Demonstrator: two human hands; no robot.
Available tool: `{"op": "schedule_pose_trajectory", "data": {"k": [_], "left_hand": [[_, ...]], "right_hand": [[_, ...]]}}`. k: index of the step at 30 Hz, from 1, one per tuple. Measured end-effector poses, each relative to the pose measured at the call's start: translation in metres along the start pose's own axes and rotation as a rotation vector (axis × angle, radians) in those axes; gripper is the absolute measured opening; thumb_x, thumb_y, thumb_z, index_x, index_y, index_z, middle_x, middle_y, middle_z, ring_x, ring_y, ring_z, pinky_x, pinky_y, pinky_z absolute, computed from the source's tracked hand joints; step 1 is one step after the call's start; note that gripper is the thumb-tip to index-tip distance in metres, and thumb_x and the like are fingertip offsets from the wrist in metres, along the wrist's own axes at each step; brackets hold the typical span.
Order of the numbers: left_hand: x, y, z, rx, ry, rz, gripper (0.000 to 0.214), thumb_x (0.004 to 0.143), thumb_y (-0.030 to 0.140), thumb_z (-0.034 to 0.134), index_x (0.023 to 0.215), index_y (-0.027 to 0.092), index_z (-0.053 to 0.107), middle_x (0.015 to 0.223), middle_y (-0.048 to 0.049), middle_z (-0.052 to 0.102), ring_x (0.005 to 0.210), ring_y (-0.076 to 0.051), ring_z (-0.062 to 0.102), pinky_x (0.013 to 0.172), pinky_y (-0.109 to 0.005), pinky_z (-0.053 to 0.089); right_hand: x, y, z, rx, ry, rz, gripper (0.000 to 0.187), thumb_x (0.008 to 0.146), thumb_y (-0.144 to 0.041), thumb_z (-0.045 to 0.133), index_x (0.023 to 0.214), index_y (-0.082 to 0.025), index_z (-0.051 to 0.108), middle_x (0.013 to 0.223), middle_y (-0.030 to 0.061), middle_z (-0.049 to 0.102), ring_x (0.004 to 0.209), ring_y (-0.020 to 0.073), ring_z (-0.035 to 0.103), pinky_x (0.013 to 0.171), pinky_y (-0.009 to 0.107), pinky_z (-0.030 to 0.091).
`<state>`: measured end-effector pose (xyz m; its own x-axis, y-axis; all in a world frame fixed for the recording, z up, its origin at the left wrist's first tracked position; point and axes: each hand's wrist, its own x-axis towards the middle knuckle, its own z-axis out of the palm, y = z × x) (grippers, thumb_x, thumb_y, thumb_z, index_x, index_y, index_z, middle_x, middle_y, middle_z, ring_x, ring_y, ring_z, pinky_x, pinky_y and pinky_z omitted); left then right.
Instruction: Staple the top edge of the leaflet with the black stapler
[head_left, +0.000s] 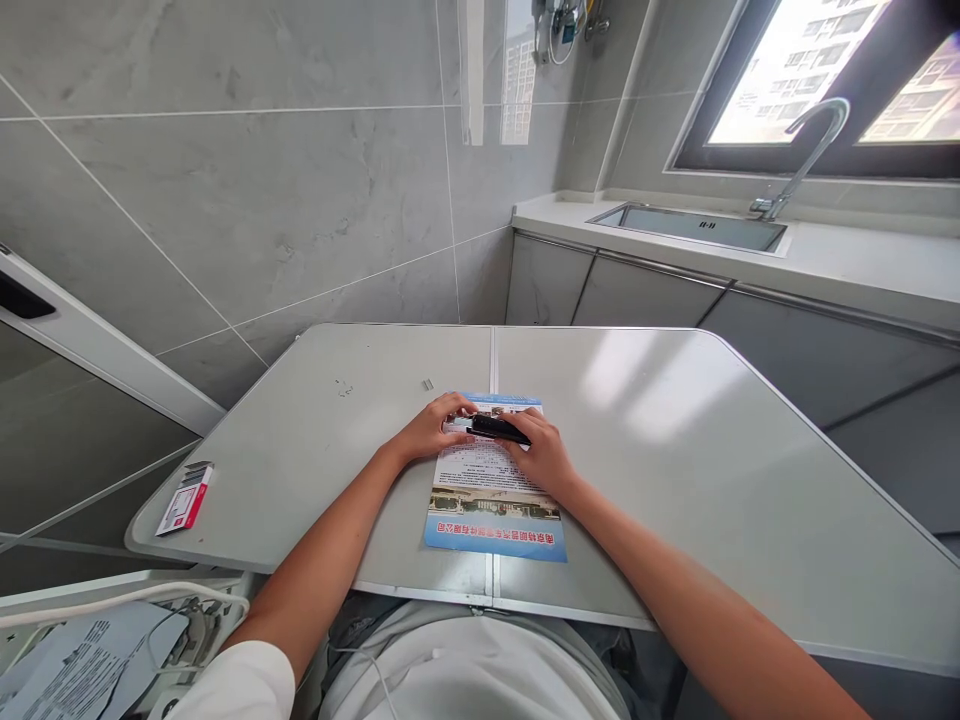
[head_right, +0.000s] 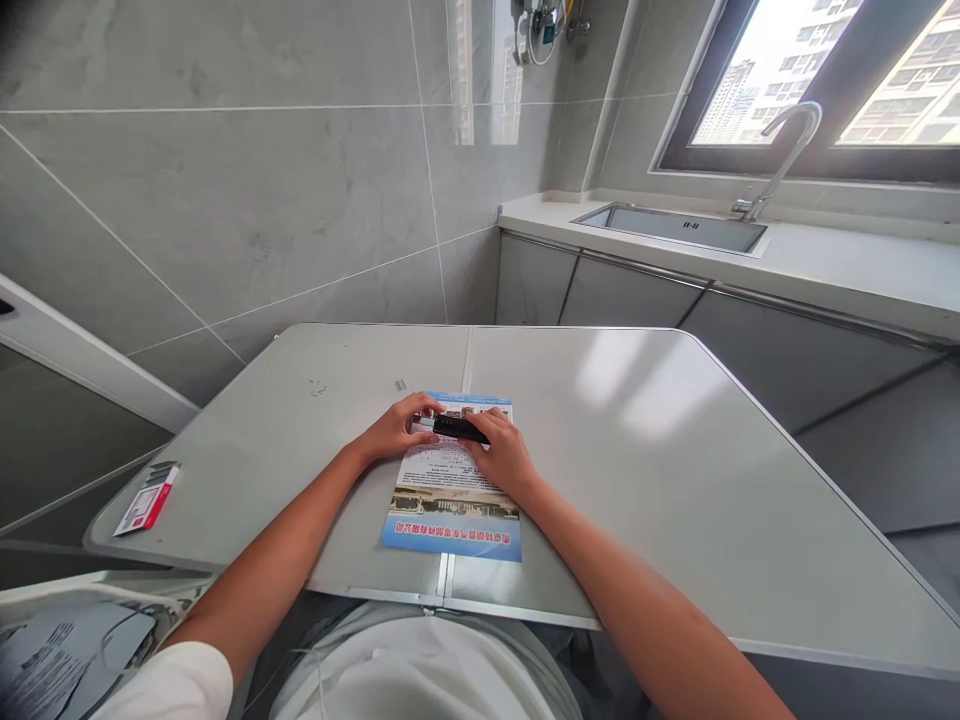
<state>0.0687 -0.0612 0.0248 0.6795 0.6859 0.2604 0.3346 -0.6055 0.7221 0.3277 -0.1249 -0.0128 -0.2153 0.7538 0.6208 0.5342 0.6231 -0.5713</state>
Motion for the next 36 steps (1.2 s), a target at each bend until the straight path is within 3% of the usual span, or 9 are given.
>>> {"op": "schedule_pose_trajectory", "data": {"k": [5, 10, 18, 23, 27, 30, 33, 36], "left_hand": [[0.000, 0.000, 0.000, 0.000, 0.004, 0.004, 0.039, 0.091, 0.042, 0.080, 0.123, 0.022, 0.068, 0.117, -0.0085, 0.067, 0.100, -0.021, 0.061, 0.085, -0.032, 0.050], [0.001, -0.001, 0.001, -0.019, 0.017, 0.015, 0.034, 0.091, 0.038, 0.079, 0.121, 0.023, 0.073, 0.119, -0.0085, 0.072, 0.106, -0.023, 0.065, 0.098, -0.037, 0.051], [-0.005, -0.012, -0.005, -0.062, 0.185, -0.081, 0.029, 0.093, 0.039, 0.077, 0.117, 0.025, 0.083, 0.113, -0.0094, 0.082, 0.107, -0.027, 0.075, 0.101, -0.042, 0.054], [-0.005, -0.013, -0.007, -0.130, 0.238, -0.139, 0.027, 0.087, 0.041, 0.083, 0.108, 0.025, 0.085, 0.108, -0.0088, 0.083, 0.106, -0.028, 0.075, 0.102, -0.044, 0.054], [0.006, -0.010, 0.002, -0.501, 0.324, -0.323, 0.036, 0.095, 0.047, 0.074, 0.115, 0.018, 0.080, 0.123, -0.0142, 0.078, 0.111, -0.027, 0.075, 0.102, -0.042, 0.057], [0.011, -0.007, 0.007, -0.915, 0.249, -0.561, 0.032, 0.102, 0.038, 0.066, 0.119, 0.012, 0.074, 0.127, -0.0200, 0.076, 0.100, -0.024, 0.079, 0.093, -0.038, 0.062], [0.011, -0.008, 0.005, -1.173, 0.144, -0.668, 0.026, 0.106, 0.026, 0.057, 0.118, 0.008, 0.071, 0.122, -0.0226, 0.077, 0.098, -0.022, 0.079, 0.089, -0.032, 0.063], [0.007, -0.013, 0.002, -1.242, 0.131, -0.682, 0.020, 0.105, 0.020, 0.058, 0.111, 0.008, 0.072, 0.113, -0.0213, 0.080, 0.099, -0.023, 0.080, 0.090, -0.032, 0.063]], "right_hand": [[0.000, -0.003, 0.000, -0.017, -0.020, -0.014, 0.031, 0.093, -0.017, 0.070, 0.122, -0.027, 0.072, 0.102, 0.0062, 0.078, 0.096, 0.0290, 0.066, 0.085, 0.045, 0.058], [0.001, -0.002, -0.001, 0.000, 0.011, -0.033, 0.032, 0.094, -0.018, 0.070, 0.124, -0.028, 0.072, 0.106, 0.0063, 0.079, 0.098, 0.0284, 0.067, 0.087, 0.045, 0.059], [0.004, 0.006, -0.006, 0.037, 0.059, 0.112, 0.033, 0.087, -0.017, 0.073, 0.118, -0.028, 0.076, 0.107, 0.0049, 0.080, 0.101, 0.0284, 0.071, 0.090, 0.046, 0.059], [0.005, 0.008, -0.009, 0.031, 0.065, 0.109, 0.030, 0.089, -0.020, 0.074, 0.117, -0.028, 0.077, 0.103, 0.0050, 0.080, 0.095, 0.0274, 0.071, 0.083, 0.044, 0.061], [0.006, 0.004, -0.011, -0.160, 0.134, -0.084, 0.031, 0.095, -0.015, 0.068, 0.121, -0.028, 0.076, 0.107, 0.0052, 0.081, 0.096, 0.0277, 0.068, 0.085, 0.046, 0.059], [0.006, -0.006, -0.015, -0.380, 0.152, -0.330, 0.038, 0.098, -0.006, 0.063, 0.126, -0.030, 0.074, 0.119, 0.0036, 0.080, 0.100, 0.0248, 0.069, 0.091, 0.046, 0.055], [0.004, -0.015, -0.019, -0.506, 0.058, -0.563, 0.036, 0.100, -0.007, 0.065, 0.127, -0.030, 0.074, 0.127, 0.0020, 0.078, 0.102, 0.0203, 0.071, 0.095, 0.041, 0.054], [0.003, -0.022, -0.021, -0.519, -0.043, -0.622, 0.032, 0.104, -0.010, 0.062, 0.125, -0.031, 0.074, 0.128, 0.0006, 0.078, 0.103, 0.0169, 0.072, 0.097, 0.037, 0.057]]}}
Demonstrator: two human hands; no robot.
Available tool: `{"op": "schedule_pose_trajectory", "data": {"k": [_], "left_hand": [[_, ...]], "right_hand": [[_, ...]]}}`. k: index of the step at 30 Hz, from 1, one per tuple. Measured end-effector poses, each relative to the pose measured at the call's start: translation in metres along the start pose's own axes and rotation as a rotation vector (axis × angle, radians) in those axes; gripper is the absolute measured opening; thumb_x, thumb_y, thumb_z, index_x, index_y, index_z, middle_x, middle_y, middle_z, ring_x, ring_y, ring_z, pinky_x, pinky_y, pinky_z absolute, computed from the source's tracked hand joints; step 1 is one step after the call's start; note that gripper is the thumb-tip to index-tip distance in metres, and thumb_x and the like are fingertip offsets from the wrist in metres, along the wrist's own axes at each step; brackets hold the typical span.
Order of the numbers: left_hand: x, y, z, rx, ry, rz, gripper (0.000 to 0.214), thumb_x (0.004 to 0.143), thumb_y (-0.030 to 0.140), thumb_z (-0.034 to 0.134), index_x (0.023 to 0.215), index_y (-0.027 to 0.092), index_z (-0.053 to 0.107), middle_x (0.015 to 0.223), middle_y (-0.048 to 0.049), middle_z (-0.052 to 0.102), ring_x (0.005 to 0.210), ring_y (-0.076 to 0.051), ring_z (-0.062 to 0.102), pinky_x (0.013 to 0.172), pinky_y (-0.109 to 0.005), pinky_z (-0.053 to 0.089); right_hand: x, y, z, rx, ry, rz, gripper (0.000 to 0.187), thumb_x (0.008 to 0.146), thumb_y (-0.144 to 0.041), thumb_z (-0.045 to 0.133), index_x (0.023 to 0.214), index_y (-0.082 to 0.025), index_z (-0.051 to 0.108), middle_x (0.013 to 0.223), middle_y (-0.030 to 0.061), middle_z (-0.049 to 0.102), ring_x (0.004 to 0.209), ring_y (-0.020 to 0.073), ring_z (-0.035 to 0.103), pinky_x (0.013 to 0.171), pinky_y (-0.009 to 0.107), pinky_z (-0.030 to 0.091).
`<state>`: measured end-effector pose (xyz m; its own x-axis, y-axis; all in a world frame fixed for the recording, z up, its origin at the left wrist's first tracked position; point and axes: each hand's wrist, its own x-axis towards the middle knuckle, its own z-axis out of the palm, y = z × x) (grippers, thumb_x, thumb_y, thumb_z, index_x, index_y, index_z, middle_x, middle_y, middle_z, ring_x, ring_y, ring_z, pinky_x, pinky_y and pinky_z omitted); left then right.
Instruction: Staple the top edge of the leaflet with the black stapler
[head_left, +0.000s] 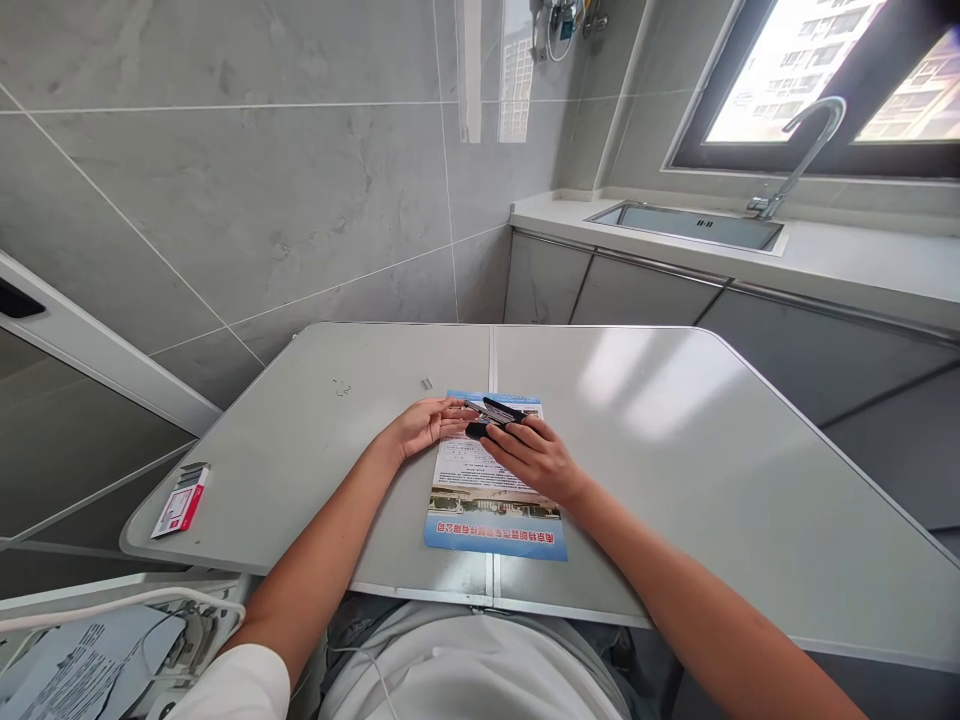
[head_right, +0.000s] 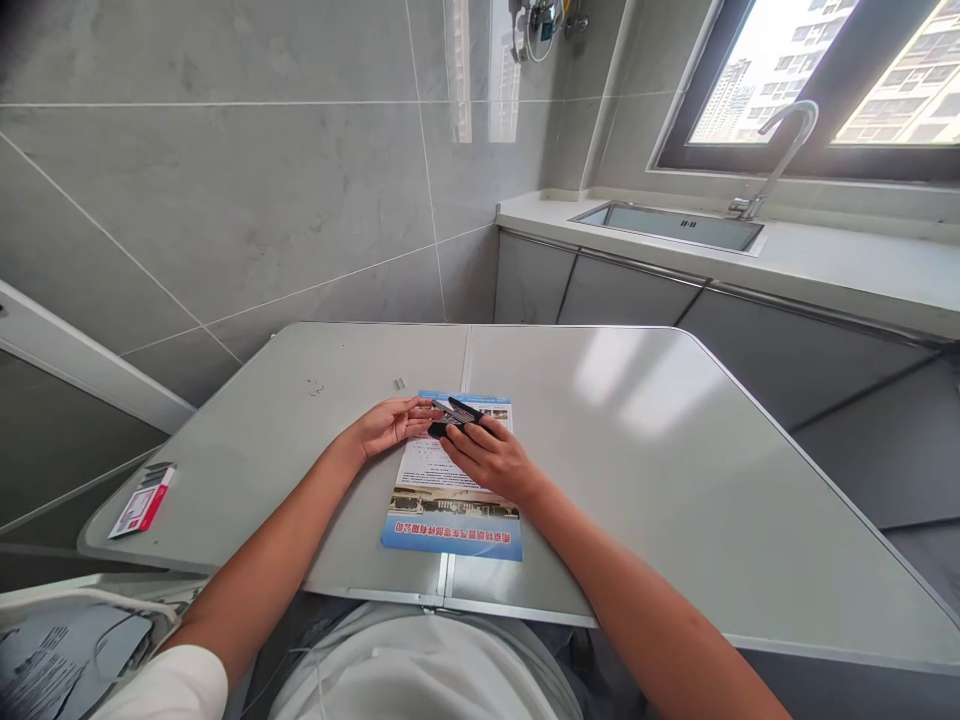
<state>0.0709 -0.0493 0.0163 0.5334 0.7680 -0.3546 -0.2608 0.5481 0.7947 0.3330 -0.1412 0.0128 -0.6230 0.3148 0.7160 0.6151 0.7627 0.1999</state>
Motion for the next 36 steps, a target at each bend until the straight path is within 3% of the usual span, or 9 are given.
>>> {"op": "schedule_pose_trajectory", "data": {"k": [4, 8, 11, 15, 20, 27, 30, 33, 36], "left_hand": [[0.003, -0.004, -0.006, 0.017, -0.090, 0.027, 0.021, 0.101, 0.023, 0.066, 0.112, 0.009, 0.076, 0.113, -0.0202, 0.080, 0.105, -0.026, 0.079, 0.099, -0.037, 0.062], [0.006, -0.008, -0.010, 0.040, -0.145, 0.039, 0.023, 0.099, 0.021, 0.067, 0.116, 0.008, 0.076, 0.122, -0.0215, 0.077, 0.113, -0.028, 0.077, 0.105, -0.038, 0.061], [0.007, -0.006, -0.012, 0.006, -0.028, 0.057, 0.019, 0.097, 0.008, 0.064, 0.111, 0.007, 0.077, 0.119, -0.0205, 0.077, 0.116, -0.025, 0.076, 0.110, -0.034, 0.059], [0.008, 0.001, -0.013, -0.080, 0.237, 0.206, 0.024, 0.095, -0.003, 0.055, 0.103, 0.008, 0.075, 0.111, -0.0163, 0.077, 0.113, -0.021, 0.077, 0.115, -0.033, 0.057], [0.006, 0.007, -0.013, -0.104, 0.283, 0.350, 0.023, 0.098, 0.000, 0.055, 0.106, 0.008, 0.075, 0.114, -0.0154, 0.077, 0.110, -0.019, 0.077, 0.116, -0.035, 0.056], [-0.002, 0.008, -0.002, 0.003, 0.165, 0.438, 0.019, 0.094, 0.016, 0.075, 0.113, 0.013, 0.073, 0.121, -0.0119, 0.078, 0.112, -0.018, 0.077, 0.105, -0.027, 0.060], [-0.006, 0.006, 0.007, 0.111, 0.090, 0.433, 0.035, 0.090, 0.035, 0.085, 0.114, 0.016, 0.070, 0.119, -0.0124, 0.079, 0.099, -0.019, 0.080, 0.091, -0.028, 0.065], [-0.009, 0.001, 0.017, 0.269, -0.011, 0.442, 0.053, 0.087, 0.053, 0.084, 0.122, 0.017, 0.066, 0.114, -0.0137, 0.080, 0.086, -0.021, 0.080, 0.079, -0.031, 0.065], [-0.012, -0.004, 0.024, 0.417, -0.101, 0.471, 0.056, 0.088, 0.058, 0.081, 0.124, 0.018, 0.066, 0.113, -0.0150, 0.081, 0.089, -0.022, 0.079, 0.083, -0.033, 0.062]], "right_hand": [[0.002, -0.007, 0.000, 0.214, -0.139, 0.087, 0.032, 0.107, -0.016, 0.059, 0.125, -0.036, 0.075, 0.129, -0.0023, 0.077, 0.105, 0.0168, 0.074, 0.096, 0.038, 0.064], [0.001, -0.008, 0.002, 0.404, -0.151, 0.188, 0.033, 0.105, -0.018, 0.063, 0.127, -0.040, 0.075, 0.128, -0.0023, 0.077, 0.103, 0.0181, 0.075, 0.100, 0.040, 0.064], [-0.001, -0.003, 0.004, 0.313, -0.030, 0.310, 0.036, 0.103, -0.014, 0.063, 0.125, -0.040, 0.076, 0.126, -0.0011, 0.078, 0.104, 0.0220, 0.074, 0.100, 0.046, 0.061], [0.001, -0.001, 0.008, 0.264, 0.260, 0.678, 0.037, 0.096, -0.012, 0.067, 0.122, -0.036, 0.078, 0.109, 0.0039, 0.081, 0.100, 0.0288, 0.071, 0.090, 0.051, 0.060], [0.000, -0.009, 0.016, 0.567, 0.122, 0.845, 0.052, 0.082, -0.016, 0.077, 0.132, -0.034, 0.075, 0.109, 0.0030, 0.080, 0.097, 0.0277, 0.075, 0.087, 0.046, 0.063], [-0.002, 0.001, 0.018, 0.650, -0.012, 0.855, 0.036, 0.077, -0.019, 0.083, 0.112, -0.029, 0.081, 0.102, 0.0031, 0.081, 0.092, 0.0269, 0.075, 0.087, 0.044, 0.061], [-0.002, 0.009, 0.013, 0.676, -0.075, 0.834, 0.035, 0.077, -0.021, 0.086, 0.110, -0.029, 0.079, 0.105, 0.0024, 0.080, 0.094, 0.0272, 0.074, 0.087, 0.045, 0.060], [0.003, 0.007, 0.007, 0.550, -0.010, 0.776, 0.035, 0.084, -0.032, 0.087, 0.117, -0.030, 0.077, 0.112, 0.0053, 0.078, 0.101, 0.0298, 0.071, 0.091, 0.050, 0.058], [0.011, -0.003, 0.003, 0.422, 0.114, 0.639, 0.027, 0.094, -0.036, 0.079, 0.121, -0.032, 0.075, 0.118, 0.0071, 0.075, 0.108, 0.0298, 0.067, 0.097, 0.051, 0.054]]}}
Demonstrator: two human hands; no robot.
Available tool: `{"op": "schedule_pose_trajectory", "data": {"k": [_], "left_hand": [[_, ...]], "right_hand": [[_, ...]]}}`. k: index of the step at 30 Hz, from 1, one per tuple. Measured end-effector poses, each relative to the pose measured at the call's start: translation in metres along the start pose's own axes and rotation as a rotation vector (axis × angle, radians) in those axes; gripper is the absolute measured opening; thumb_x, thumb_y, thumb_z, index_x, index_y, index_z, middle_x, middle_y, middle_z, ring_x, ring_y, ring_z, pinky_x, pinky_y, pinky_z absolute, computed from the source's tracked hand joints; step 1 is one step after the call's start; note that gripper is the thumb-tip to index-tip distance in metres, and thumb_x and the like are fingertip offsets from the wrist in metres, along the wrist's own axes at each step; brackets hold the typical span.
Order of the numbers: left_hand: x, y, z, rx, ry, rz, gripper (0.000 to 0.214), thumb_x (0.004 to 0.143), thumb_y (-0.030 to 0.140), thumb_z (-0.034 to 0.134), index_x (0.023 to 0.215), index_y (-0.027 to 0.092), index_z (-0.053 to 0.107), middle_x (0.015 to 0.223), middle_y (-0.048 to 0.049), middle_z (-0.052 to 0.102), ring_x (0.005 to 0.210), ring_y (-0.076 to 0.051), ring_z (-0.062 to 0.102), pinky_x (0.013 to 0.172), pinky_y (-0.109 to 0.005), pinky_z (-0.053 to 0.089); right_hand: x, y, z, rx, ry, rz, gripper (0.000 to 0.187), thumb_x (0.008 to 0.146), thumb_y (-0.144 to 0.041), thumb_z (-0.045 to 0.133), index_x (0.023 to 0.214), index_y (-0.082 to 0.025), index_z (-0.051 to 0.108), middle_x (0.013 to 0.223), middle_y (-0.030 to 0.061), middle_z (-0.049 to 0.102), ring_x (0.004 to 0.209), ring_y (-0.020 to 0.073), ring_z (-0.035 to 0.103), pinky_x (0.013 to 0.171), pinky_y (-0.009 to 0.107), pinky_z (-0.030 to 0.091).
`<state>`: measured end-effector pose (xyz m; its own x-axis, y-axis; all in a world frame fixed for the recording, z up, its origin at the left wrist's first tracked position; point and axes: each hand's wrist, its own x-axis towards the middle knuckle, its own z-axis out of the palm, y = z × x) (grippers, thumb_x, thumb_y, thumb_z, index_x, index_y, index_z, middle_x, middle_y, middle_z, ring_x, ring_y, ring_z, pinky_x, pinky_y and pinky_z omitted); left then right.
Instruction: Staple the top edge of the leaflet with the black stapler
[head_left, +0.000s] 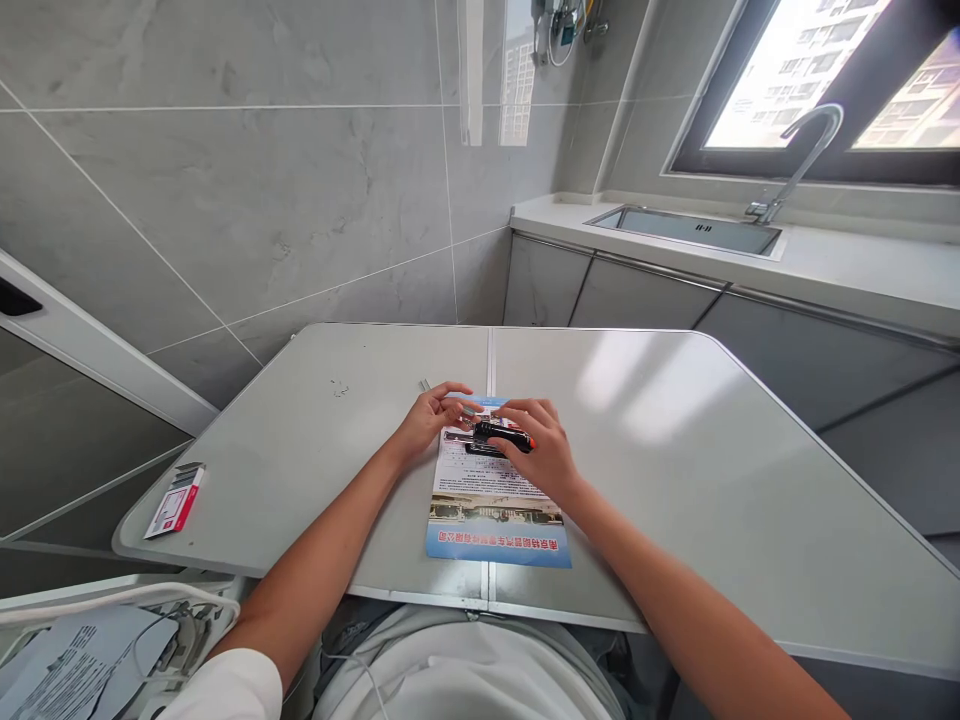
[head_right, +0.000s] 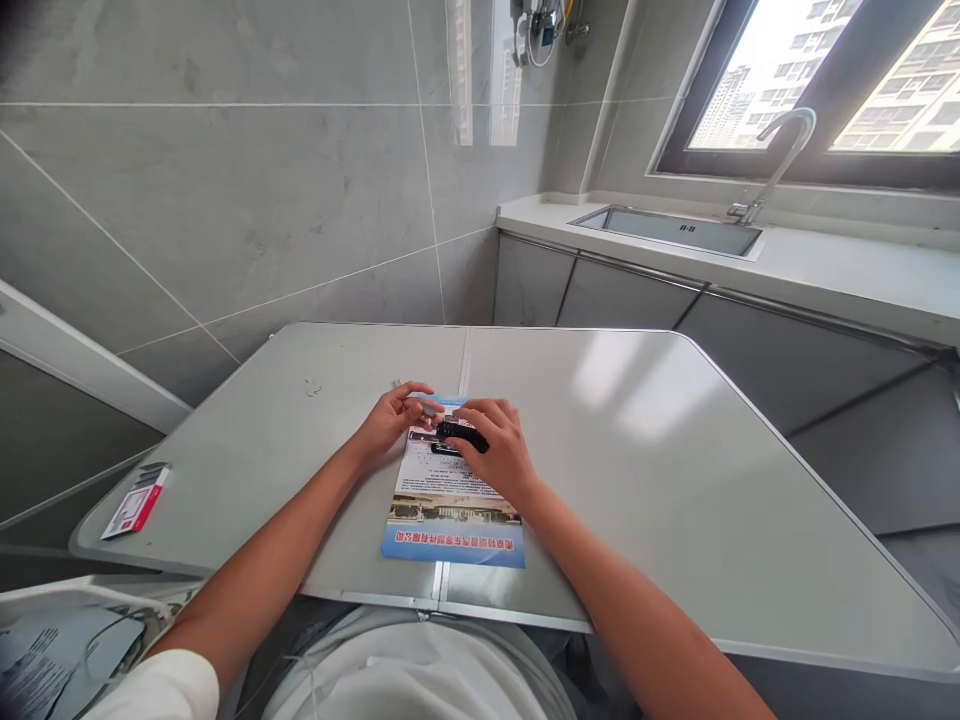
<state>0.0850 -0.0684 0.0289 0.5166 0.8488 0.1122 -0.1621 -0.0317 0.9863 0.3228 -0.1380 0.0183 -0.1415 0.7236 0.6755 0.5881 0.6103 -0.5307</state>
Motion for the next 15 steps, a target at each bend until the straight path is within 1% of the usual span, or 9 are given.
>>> {"op": "schedule_pose_trajectory", "data": {"k": [2, 4, 7, 11, 13, 15], "left_hand": [[-0.002, 0.000, 0.004, 0.051, -0.050, 0.028, 0.055, 0.088, 0.059, 0.080, 0.125, 0.019, 0.067, 0.115, -0.0149, 0.081, 0.092, -0.022, 0.078, 0.087, -0.034, 0.060], [-0.004, 0.001, 0.005, 0.076, -0.083, 0.062, 0.054, 0.089, 0.059, 0.079, 0.124, 0.020, 0.068, 0.113, -0.0141, 0.081, 0.096, -0.023, 0.077, 0.090, -0.035, 0.058], [-0.007, 0.003, 0.007, 0.090, -0.127, 0.083, 0.051, 0.089, 0.057, 0.080, 0.123, 0.020, 0.069, 0.109, -0.0127, 0.082, 0.104, -0.026, 0.076, 0.094, -0.038, 0.056], [-0.009, 0.006, 0.012, 0.127, -0.134, 0.061, 0.052, 0.089, 0.057, 0.080, 0.123, 0.020, 0.070, 0.108, -0.0127, 0.081, 0.100, -0.026, 0.074, 0.091, -0.037, 0.055], [-0.009, 0.009, 0.015, 0.156, -0.152, 0.066, 0.052, 0.089, 0.057, 0.080, 0.123, 0.020, 0.070, 0.112, -0.0130, 0.080, 0.102, -0.025, 0.073, 0.090, -0.036, 0.054], [-0.009, 0.012, 0.016, 0.184, -0.161, 0.104, 0.051, 0.091, 0.059, 0.077, 0.122, 0.020, 0.070, 0.120, -0.0141, 0.078, 0.107, -0.026, 0.070, 0.090, -0.036, 0.054]], "right_hand": [[0.000, -0.008, 0.003, -0.022, 0.015, -0.120, 0.021, 0.099, -0.033, 0.075, 0.120, -0.035, 0.075, 0.118, 0.0055, 0.075, 0.106, 0.0275, 0.067, 0.097, 0.049, 0.053], [0.001, -0.014, 0.005, -0.059, 0.014, -0.196, 0.020, 0.101, -0.031, 0.072, 0.120, -0.037, 0.076, 0.117, 0.0042, 0.075, 0.102, 0.0255, 0.067, 0.095, 0.048, 0.052], [0.005, -0.016, 0.005, -0.132, -0.002, -0.223, 0.022, 0.104, -0.026, 0.065, 0.118, -0.039, 0.078, 0.116, 0.0027, 0.076, 0.100, 0.0248, 0.067, 0.093, 0.047, 0.052], [0.010, -0.016, -0.001, -0.136, -0.122, -0.282, 0.029, 0.108, -0.023, 0.056, 0.116, -0.039, 0.078, 0.120, -0.0008, 0.078, 0.104, 0.0239, 0.068, 0.095, 0.046, 0.052], [0.011, -0.017, -0.005, -0.121, -0.162, -0.308, 0.028, 0.108, -0.024, 0.056, 0.117, -0.039, 0.077, 0.121, -0.0016, 0.079, 0.104, 0.0239, 0.068, 0.095, 0.047, 0.052], [0.012, -0.014, -0.009, -0.114, -0.154, -0.312, 0.026, 0.107, -0.025, 0.058, 0.118, -0.039, 0.077, 0.119, -0.0019, 0.080, 0.102, 0.0241, 0.068, 0.094, 0.047, 0.052]]}}
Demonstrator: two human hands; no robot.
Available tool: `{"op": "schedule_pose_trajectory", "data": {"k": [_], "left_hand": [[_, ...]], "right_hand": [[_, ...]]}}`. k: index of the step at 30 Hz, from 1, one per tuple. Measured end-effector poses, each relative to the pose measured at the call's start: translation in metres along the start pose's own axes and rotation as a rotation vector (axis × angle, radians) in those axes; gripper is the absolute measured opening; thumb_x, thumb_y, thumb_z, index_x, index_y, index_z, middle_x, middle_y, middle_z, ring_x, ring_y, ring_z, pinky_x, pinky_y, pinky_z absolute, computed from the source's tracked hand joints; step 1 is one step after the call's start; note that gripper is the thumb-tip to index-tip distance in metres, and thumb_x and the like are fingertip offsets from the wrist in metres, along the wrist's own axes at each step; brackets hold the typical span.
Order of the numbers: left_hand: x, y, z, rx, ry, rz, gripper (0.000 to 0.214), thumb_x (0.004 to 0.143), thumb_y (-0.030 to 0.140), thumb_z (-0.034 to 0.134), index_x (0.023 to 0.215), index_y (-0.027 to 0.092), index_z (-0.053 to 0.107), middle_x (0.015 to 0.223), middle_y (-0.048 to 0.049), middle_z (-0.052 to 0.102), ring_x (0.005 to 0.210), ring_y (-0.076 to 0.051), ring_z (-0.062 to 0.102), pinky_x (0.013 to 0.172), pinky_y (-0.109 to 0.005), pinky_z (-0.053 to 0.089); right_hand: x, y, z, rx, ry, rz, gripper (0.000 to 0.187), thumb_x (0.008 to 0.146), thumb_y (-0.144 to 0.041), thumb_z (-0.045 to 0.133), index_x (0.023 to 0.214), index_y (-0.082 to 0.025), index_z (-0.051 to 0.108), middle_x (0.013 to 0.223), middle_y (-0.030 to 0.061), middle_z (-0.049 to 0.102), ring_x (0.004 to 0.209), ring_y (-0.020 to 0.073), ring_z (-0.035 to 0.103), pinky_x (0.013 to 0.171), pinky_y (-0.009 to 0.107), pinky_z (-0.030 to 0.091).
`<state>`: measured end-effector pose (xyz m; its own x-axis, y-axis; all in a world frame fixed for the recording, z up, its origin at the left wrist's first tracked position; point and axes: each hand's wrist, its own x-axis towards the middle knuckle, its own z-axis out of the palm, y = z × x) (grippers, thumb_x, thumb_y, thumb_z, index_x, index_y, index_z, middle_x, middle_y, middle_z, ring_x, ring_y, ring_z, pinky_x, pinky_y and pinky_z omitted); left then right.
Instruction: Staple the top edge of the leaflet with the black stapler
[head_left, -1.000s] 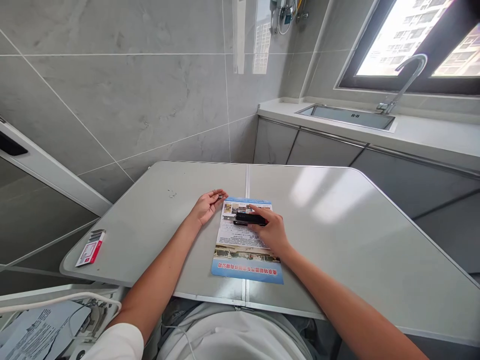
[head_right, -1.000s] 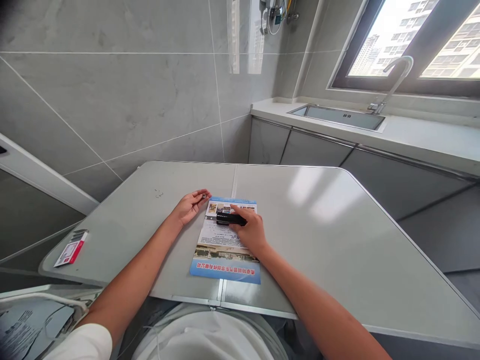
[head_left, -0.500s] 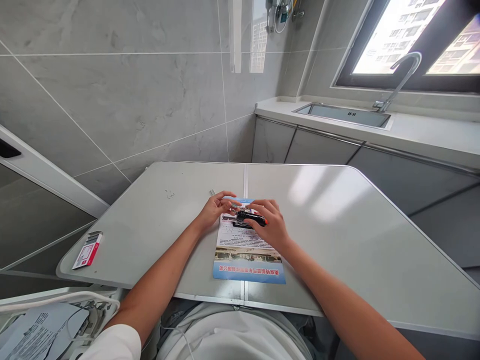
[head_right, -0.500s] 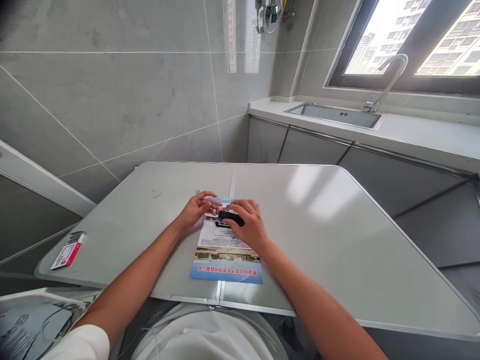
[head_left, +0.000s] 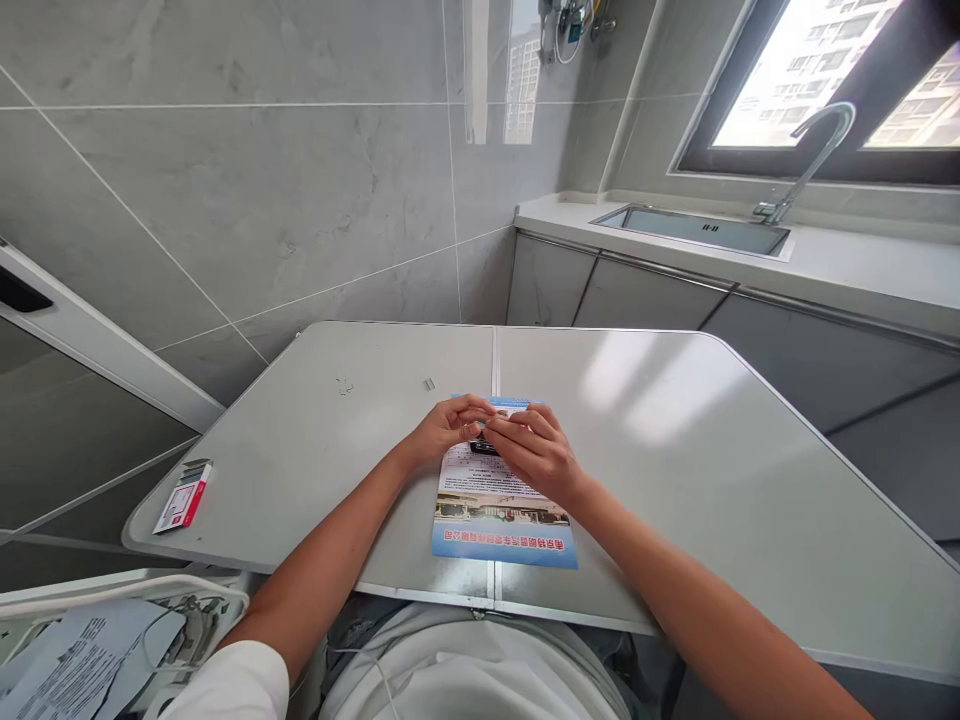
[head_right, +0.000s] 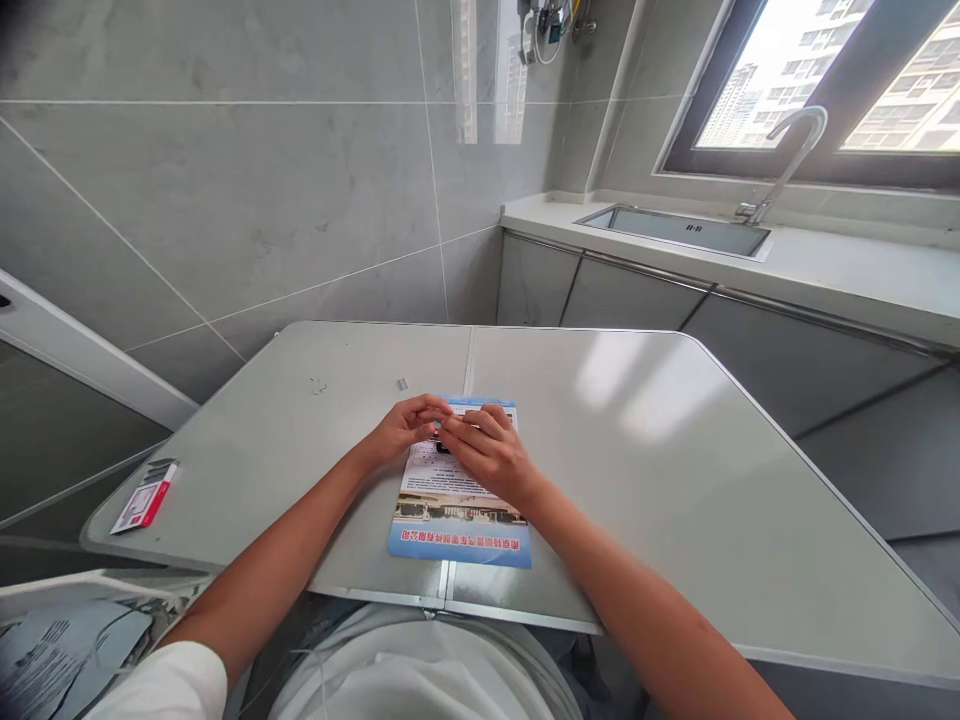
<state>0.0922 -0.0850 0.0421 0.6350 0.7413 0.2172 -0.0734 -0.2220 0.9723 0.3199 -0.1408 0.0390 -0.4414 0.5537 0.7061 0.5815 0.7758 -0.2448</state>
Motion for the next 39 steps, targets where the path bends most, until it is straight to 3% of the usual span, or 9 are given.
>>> {"op": "schedule_pose_trajectory", "data": {"k": [4, 7, 12, 17, 22, 26, 30, 35, 39], "left_hand": [[0.003, -0.005, -0.016, 0.200, 0.335, 0.117, 0.037, 0.102, 0.057, 0.061, 0.109, 0.021, 0.069, 0.114, -0.0112, 0.076, 0.103, -0.024, 0.066, 0.093, -0.038, 0.053], [0.004, -0.022, -0.043, 0.660, 0.584, 0.049, 0.025, 0.103, 0.042, 0.058, 0.097, 0.022, 0.072, 0.104, -0.0100, 0.073, 0.106, -0.027, 0.062, 0.103, -0.043, 0.049], [0.002, -0.059, -0.079, 0.941, 0.525, -0.048, 0.028, 0.096, 0.026, 0.059, 0.118, 0.023, 0.076, 0.145, -0.0138, 0.062, 0.129, -0.033, 0.057, 0.119, -0.052, 0.039], [0.003, -0.076, -0.085, 0.992, 0.463, -0.103, 0.032, 0.093, 0.022, 0.059, 0.121, 0.022, 0.077, 0.146, -0.0143, 0.065, 0.137, -0.035, 0.055, 0.122, -0.055, 0.037], [0.004, -0.069, -0.083, 1.031, 0.443, -0.117, 0.030, 0.094, 0.012, 0.051, 0.105, 0.020, 0.078, 0.119, -0.0124, 0.075, 0.114, -0.029, 0.067, 0.110, -0.046, 0.051], [0.003, -0.062, -0.081, 1.024, 0.456, -0.168, 0.034, 0.092, 0.007, 0.050, 0.106, 0.022, 0.078, 0.123, -0.0088, 0.073, 0.110, -0.024, 0.070, 0.104, -0.039, 0.055], [0.001, -0.059, -0.081, 1.096, 0.566, -0.238, 0.031, 0.089, 0.012, 0.062, 0.114, 0.020, 0.079, 0.133, -0.0132, 0.070, 0.119, -0.029, 0.067, 0.104, -0.042, 0.055], [-0.003, -0.055, -0.084, 1.133, 0.564, -0.326, 0.013, 0.089, 0.017, 0.067, 0.090, 0.021, 0.079, 0.103, -0.0123, 0.079, 0.102, -0.032, 0.071, 0.089, -0.043, 0.055], [-0.001, -0.052, -0.078, 0.954, 0.615, -0.257, 0.002, 0.090, 0.023, 0.068, 0.090, 0.022, 0.070, 0.089, -0.0077, 0.079, 0.083, -0.025, 0.071, 0.077, -0.036, 0.052]], "right_hand": [[-0.001, 0.038, -0.011, -0.049, 0.155, 0.137, 0.022, 0.105, -0.026, 0.060, 0.108, -0.035, 0.080, 0.115, 0.0011, 0.080, 0.099, 0.0268, 0.066, 0.092, 0.050, 0.051], [-0.011, 0.096, -0.019, -0.108, 0.197, 0.327, 0.021, 0.102, -0.029, 0.064, 0.091, -0.031, 0.081, 0.102, 0.0037, 0.081, 0.095, 0.0283, 0.064, 0.090, 0.050, 0.050], [-0.043, 0.179, -0.023, -0.115, 0.083, 0.670, 0.020, 0.091, -0.035, 0.070, 0.075, -0.027, 0.080, 0.083, 0.0058, 0.080, 0.080, 0.0276, 0.064, 0.083, 0.046, 0.050], [-0.047, 0.198, -0.019, -0.103, 0.063, 0.716, 0.021, 0.087, -0.039, 0.069, 0.076, -0.025, 0.080, 0.096, 0.0070, 0.082, 0.080, 0.0259, 0.062, 0.088, 0.047, 0.050], [-0.043, 0.196, -0.020, -0.093, 0.019, 0.713, 0.021, 0.087, -0.038, 0.066, 0.078, -0.025, 0.079, 0.090, 0.0055, 0.080, 0.082, 0.0263, 0.062, 0.088, 0.046, 0.050], [-0.040, 0.182, -0.023, -0.112, 0.041, 0.725, 0.019, 0.088, -0.039, 0.067, 0.086, -0.025, 0.079, 0.099, 0.0072, 0.080, 0.088, 0.0278, 0.064, 0.091, 0.046, 0.051], [-0.026, 0.130, -0.020, 0.005, 0.000, 0.668, 0.026, 0.096, -0.043, 0.062, 0.089, -0.025, 0.078, 0.096, 0.0068, 0.078, 0.082, 0.0251, 0.065, 0.087, 0.045, 0.052], [-0.013, 0.043, 0.003, 0.267, -0.144, 0.493, 0.030, 0.105, -0.049, 0.059, 0.110, -0.026, 0.078, 0.107, 0.0071, 0.078, 0.096, 0.0254, 0.069, 0.087, 0.041, 0.056], [-0.020, 0.020, 0.019, 0.192, -0.223, 0.369, 0.047, 0.094, -0.043, 0.077, 0.137, -0.027, 0.067, 0.129, 0.0099, 0.073, 0.117, 0.0312, 0.066, 0.102, 0.048, 0.054]]}}
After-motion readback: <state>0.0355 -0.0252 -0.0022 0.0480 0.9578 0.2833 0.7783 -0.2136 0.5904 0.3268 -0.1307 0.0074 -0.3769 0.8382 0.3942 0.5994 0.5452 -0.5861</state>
